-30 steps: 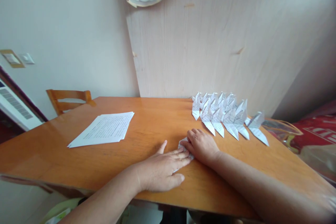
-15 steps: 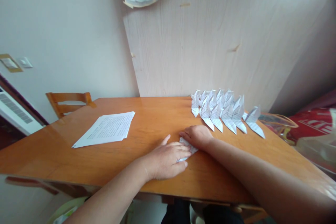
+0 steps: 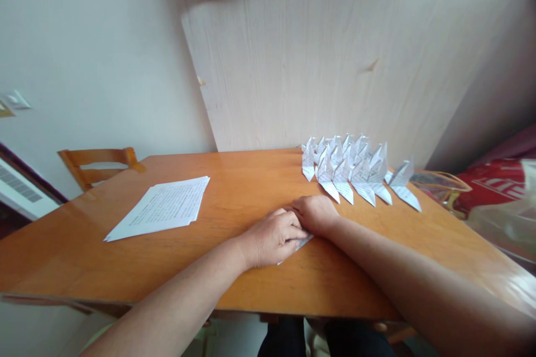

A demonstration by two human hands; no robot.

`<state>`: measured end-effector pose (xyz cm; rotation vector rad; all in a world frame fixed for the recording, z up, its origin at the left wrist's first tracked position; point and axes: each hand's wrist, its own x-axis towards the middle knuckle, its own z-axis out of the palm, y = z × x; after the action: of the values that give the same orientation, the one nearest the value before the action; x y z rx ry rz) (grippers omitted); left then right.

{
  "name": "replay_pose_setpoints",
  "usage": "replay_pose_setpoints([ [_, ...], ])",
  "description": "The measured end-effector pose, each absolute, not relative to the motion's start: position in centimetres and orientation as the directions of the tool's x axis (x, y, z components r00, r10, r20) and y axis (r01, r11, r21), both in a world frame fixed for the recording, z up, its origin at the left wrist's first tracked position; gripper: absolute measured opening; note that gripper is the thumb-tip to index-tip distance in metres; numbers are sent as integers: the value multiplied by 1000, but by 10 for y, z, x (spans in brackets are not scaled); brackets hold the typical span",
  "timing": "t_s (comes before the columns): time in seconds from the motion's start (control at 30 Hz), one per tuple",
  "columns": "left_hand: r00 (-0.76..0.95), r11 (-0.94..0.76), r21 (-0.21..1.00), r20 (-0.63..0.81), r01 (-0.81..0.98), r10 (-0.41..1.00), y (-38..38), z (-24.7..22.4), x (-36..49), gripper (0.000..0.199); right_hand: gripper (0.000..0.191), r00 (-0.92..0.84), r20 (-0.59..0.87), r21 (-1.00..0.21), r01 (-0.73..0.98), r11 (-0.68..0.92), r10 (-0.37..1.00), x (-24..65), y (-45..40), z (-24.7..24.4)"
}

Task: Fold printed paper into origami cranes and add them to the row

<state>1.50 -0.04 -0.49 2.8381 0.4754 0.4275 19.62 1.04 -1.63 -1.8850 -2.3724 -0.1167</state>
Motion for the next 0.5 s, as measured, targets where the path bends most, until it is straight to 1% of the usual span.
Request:
replay_pose_setpoints([
  [0.1, 902, -920, 292, 266, 262, 341, -2, -7, 14, 29, 54, -231, 139, -10, 972, 235, 963, 197, 10, -17],
  [0.3, 925, -928, 274, 212, 252, 314, -9, -1, 10, 32, 57, -229, 157, 1, 973, 232, 961, 196, 10, -18],
  [0.4, 927, -927, 252, 182, 279, 329, -18, 3, 5, 37, 56, -231, 158, 2, 972, 233, 960, 196, 10, -18],
  [0.5, 915, -916, 223, 157, 334, 372, -28, 5, 0, 43, 55, -228, 162, 3, 973, 230, 960, 196, 10, -18],
])
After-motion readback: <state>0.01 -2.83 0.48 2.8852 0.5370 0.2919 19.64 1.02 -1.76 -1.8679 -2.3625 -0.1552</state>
